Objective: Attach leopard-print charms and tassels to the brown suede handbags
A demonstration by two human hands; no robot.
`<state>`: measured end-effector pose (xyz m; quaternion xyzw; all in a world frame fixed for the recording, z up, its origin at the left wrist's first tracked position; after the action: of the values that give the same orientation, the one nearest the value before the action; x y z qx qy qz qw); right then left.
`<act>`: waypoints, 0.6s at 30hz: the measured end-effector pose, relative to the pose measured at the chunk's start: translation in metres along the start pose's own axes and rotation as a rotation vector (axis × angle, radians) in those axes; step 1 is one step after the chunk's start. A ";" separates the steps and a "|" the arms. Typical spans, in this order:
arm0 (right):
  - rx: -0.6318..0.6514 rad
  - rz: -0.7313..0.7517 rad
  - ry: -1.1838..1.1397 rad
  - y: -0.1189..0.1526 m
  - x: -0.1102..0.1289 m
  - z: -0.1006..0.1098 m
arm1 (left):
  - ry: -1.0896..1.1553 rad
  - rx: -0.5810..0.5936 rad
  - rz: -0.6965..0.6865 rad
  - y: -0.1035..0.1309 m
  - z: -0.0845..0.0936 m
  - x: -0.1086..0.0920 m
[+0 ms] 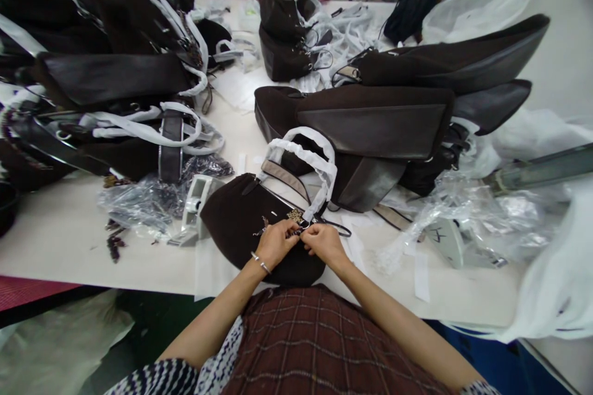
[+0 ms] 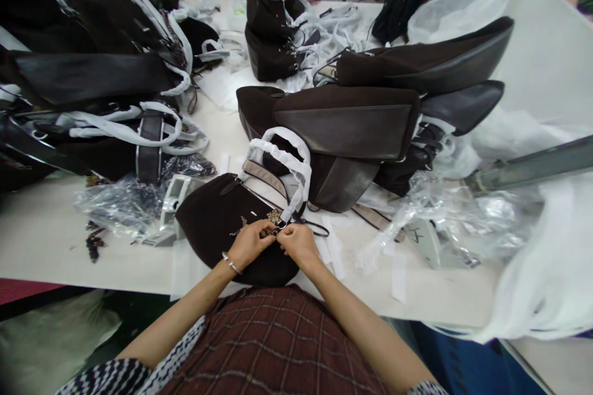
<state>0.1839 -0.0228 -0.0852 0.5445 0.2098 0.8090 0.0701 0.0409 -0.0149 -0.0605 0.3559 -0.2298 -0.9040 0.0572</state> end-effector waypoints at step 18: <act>0.013 -0.093 -0.250 -0.008 -0.016 -0.001 | 0.036 0.123 -0.024 -0.010 0.003 -0.004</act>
<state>0.1882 -0.0214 -0.1023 0.6312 0.2299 0.7293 0.1297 0.0428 -0.0038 -0.0609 0.3777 -0.2795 -0.8823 0.0287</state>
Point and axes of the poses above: each hand's wrist, its own y-axis away from the middle knuckle, its own z-axis out of the back of the hand, x = y × z, the point moved 7 cm from there along -y, towards the middle knuckle, and after that the axes turned 12 degrees about z, right-handed, at the moved point
